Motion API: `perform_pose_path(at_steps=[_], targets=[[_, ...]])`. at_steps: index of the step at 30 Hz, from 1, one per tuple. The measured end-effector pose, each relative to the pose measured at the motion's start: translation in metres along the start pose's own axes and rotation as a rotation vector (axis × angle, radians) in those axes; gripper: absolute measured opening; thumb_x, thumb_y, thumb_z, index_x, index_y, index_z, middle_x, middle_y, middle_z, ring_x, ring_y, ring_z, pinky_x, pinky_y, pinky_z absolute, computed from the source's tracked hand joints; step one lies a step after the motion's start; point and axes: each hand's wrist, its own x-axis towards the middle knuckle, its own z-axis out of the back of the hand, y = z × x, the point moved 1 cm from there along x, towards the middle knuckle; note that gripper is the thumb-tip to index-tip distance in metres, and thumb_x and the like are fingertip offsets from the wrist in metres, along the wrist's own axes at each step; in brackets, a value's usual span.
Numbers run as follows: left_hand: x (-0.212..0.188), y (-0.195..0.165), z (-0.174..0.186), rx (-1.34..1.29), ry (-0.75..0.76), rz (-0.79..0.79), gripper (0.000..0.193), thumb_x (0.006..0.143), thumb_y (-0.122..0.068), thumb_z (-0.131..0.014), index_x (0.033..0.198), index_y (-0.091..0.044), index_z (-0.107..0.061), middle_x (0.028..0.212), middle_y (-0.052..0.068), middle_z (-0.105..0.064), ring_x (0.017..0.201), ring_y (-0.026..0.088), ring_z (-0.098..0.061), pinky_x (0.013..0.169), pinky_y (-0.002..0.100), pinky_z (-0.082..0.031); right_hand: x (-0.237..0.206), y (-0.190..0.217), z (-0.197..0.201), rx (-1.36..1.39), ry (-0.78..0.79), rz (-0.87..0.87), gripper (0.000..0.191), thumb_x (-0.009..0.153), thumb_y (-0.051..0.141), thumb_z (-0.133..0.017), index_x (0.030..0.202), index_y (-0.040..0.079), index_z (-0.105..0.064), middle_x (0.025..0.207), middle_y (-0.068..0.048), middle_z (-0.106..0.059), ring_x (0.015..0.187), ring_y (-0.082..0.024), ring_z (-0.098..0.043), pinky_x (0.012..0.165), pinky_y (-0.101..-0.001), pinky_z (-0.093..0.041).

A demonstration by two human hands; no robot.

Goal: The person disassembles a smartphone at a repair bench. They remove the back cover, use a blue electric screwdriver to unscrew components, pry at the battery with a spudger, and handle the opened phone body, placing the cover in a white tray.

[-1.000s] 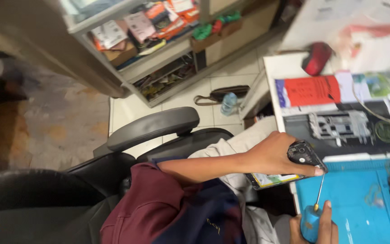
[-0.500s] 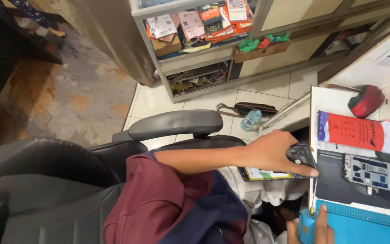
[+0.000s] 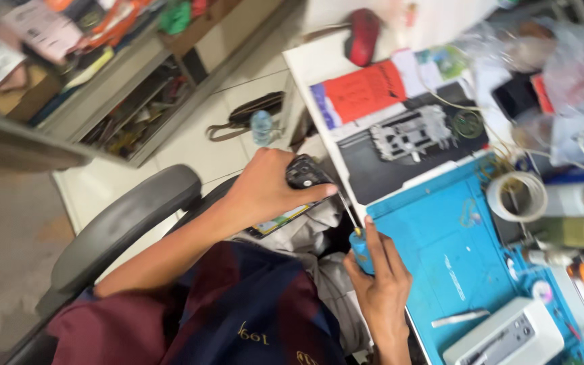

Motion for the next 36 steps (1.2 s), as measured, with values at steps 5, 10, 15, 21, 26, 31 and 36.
perform_pose_path(at_steps=[5,10,15,21,26,31,36], targets=[[0.025,-0.012,-0.018,-0.026,0.168,-0.038,0.042,0.077,-0.041,-0.085,0.072,-0.001,-0.072,0.055,0.007,-0.065,0.048,0.016,-0.057,0.051,0.036,-0.048,-0.007,-0.014,0.014,-0.068,0.005,-0.096,0.071,0.071,0.003,-0.083,0.139,0.01,-0.061,0.108,-0.011,-0.07,0.084,-0.028,-0.07,0.069,-0.0398,-0.057],[0.052,-0.031,-0.049,0.009,0.365,-0.133,0.036,0.078,-0.04,-0.083,0.078,-0.005,-0.076,0.059,0.005,-0.07,0.053,0.012,-0.065,0.055,0.031,-0.052,-0.025,-0.033,0.032,-0.153,-0.003,-0.147,0.079,0.069,0.007,-0.085,0.143,0.011,-0.058,0.109,-0.01,-0.07,0.084,-0.029,-0.069,0.066,-0.0404,-0.056],[0.075,-0.058,-0.091,0.047,0.577,-0.162,0.034,0.079,-0.04,-0.082,0.084,-0.007,-0.08,0.063,0.006,-0.073,0.054,0.016,-0.067,0.055,0.034,-0.052,-0.045,-0.045,0.05,-0.212,-0.058,-0.297,0.077,0.071,0.01,-0.086,0.143,0.011,-0.057,0.106,-0.009,-0.07,0.082,-0.028,-0.069,0.063,-0.0395,-0.056],[0.086,-0.087,-0.145,0.066,0.759,-0.239,0.033,0.08,-0.04,-0.082,0.087,-0.008,-0.08,0.064,0.006,-0.074,0.057,0.015,-0.071,0.058,0.033,-0.054,-0.077,-0.051,0.072,-0.296,-0.167,-0.407,0.078,0.071,0.006,-0.085,0.143,0.009,-0.056,0.108,-0.011,-0.069,0.085,-0.028,-0.069,0.066,-0.0397,-0.056],[0.091,-0.105,-0.174,0.056,0.869,-0.34,0.03,0.084,-0.037,-0.079,0.094,-0.009,-0.08,0.072,0.006,-0.076,0.063,0.019,-0.073,0.061,0.035,-0.055,-0.101,-0.052,0.084,-0.33,-0.203,-0.521,0.078,0.071,0.004,-0.085,0.143,0.009,-0.057,0.106,-0.011,-0.069,0.083,-0.027,-0.069,0.064,-0.0388,-0.056],[0.09,-0.116,-0.191,0.004,0.871,-0.491,0.032,0.084,-0.033,-0.081,0.096,-0.005,-0.074,0.082,0.009,-0.077,0.075,0.025,-0.076,0.066,0.036,-0.057,-0.115,-0.05,0.088,-0.346,-0.246,-0.545,0.08,0.07,0.005,-0.085,0.144,0.008,-0.055,0.109,-0.012,-0.068,0.086,-0.027,-0.069,0.067,-0.0385,-0.056],[0.085,-0.12,-0.205,-0.055,0.884,-0.521,0.031,0.085,-0.031,-0.081,0.096,-0.003,-0.073,0.08,0.01,-0.076,0.073,0.025,-0.076,0.065,0.037,-0.057,-0.123,-0.049,0.091,-0.392,-0.262,-0.603,0.08,0.071,0.003,-0.085,0.145,0.008,-0.056,0.095,-0.009,-0.063,0.078,-0.026,-0.065,0.065,-0.0399,-0.053]])
